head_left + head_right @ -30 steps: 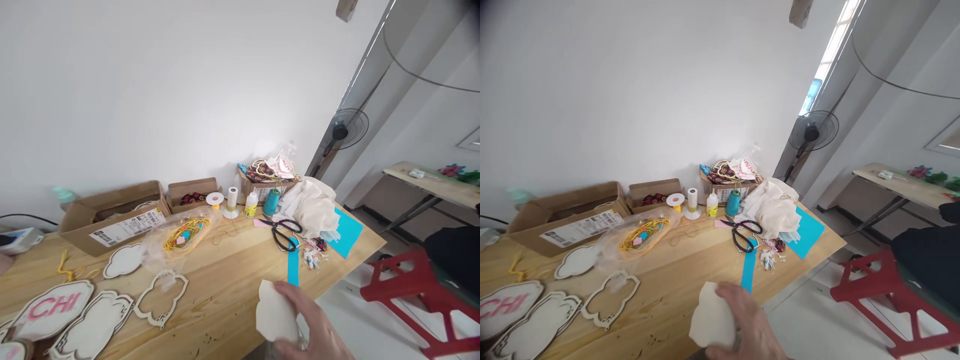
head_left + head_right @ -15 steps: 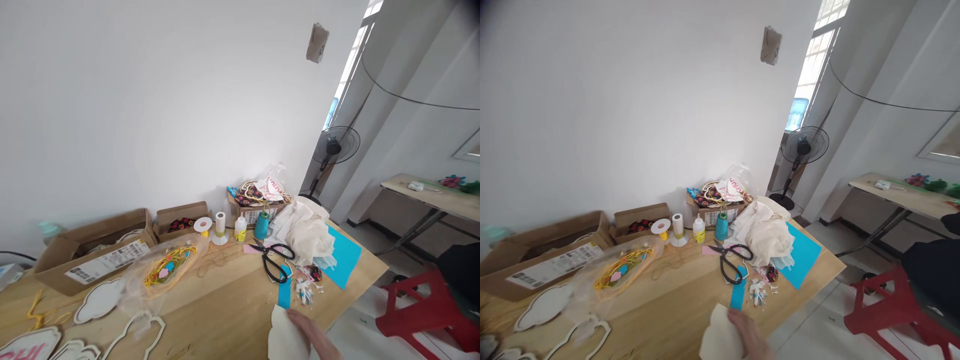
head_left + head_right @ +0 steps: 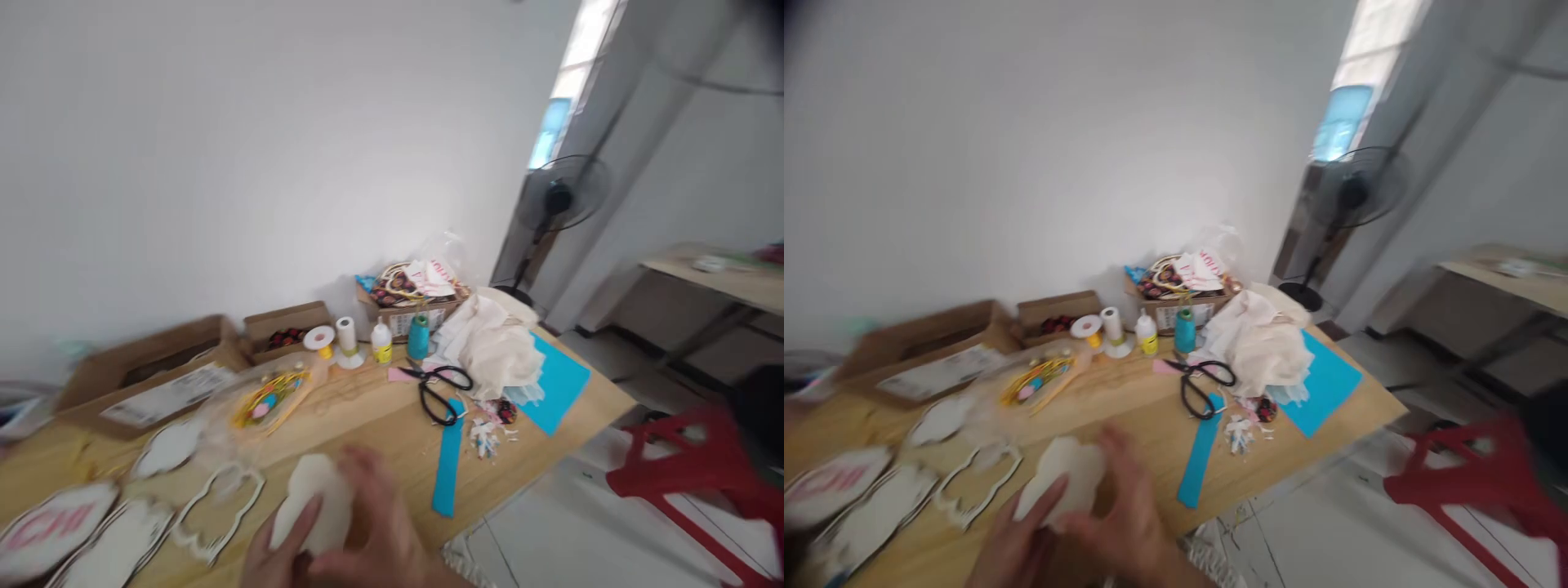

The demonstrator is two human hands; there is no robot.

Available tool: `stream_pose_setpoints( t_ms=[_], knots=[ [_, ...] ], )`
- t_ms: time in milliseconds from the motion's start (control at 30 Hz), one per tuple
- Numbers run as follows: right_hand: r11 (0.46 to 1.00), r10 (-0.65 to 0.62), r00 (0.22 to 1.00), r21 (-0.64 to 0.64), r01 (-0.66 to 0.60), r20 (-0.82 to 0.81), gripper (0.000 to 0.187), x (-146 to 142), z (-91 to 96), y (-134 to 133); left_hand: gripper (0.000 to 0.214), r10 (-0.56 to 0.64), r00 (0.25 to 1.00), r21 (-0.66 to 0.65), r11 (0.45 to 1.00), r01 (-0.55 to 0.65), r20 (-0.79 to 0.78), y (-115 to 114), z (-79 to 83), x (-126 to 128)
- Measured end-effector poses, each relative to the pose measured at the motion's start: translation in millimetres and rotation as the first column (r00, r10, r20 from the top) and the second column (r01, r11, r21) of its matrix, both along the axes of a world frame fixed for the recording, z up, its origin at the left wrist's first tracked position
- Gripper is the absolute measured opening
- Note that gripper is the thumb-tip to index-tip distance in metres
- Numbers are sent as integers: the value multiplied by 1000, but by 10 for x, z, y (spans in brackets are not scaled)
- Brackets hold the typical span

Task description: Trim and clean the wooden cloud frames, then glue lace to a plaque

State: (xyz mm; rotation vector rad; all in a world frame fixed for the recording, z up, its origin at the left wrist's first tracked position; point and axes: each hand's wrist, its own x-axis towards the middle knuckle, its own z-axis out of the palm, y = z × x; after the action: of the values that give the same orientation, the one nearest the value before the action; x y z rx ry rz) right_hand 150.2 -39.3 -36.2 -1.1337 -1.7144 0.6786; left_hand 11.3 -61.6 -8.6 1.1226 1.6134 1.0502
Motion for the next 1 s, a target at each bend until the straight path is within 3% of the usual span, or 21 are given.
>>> stream_pose_setpoints(
  t_ms=[33,133,267,333,400,567,700,800,900,1000],
  knots=[
    [995,-31,996,-92,24,-78,61,25,-26,4,42,47,994,-38,998,-43,94,21,-16,54],
    [933,-35,943,-349,-88,-331,32,79,2,64,44,157,914,-108,986,-125,373,73,3,144],
    [841,-163,888,-531,-103,-429,26,91,166,107,37,215,897,-52,976,-211,386,75,123,53],
    [829,-181,884,-551,-98,-430,26,79,208,90,38,279,900,-11,956,-292,335,31,124,-53],
    [829,-199,884,-554,-79,-424,27,63,190,73,45,273,901,23,954,-298,338,-29,64,-145],
    [853,-180,930,-522,-16,-322,34,191,52,61,40,83,930,64,992,-113,359,-180,-65,-109],
    [913,-291,908,-372,168,-303,43,478,179,66,29,36,935,41,998,-55,354,-221,16,24],
    [941,-146,958,-332,58,-246,47,533,297,-7,29,4,945,46,999,-20,326,-219,68,52],
    [877,-11,998,-481,-17,-55,45,466,200,-117,28,-47,963,60,998,33,266,-217,103,37],
    [802,-170,982,-568,185,79,46,479,31,-116,28,-13,984,44,999,5,178,-233,186,-64]
  ],
)
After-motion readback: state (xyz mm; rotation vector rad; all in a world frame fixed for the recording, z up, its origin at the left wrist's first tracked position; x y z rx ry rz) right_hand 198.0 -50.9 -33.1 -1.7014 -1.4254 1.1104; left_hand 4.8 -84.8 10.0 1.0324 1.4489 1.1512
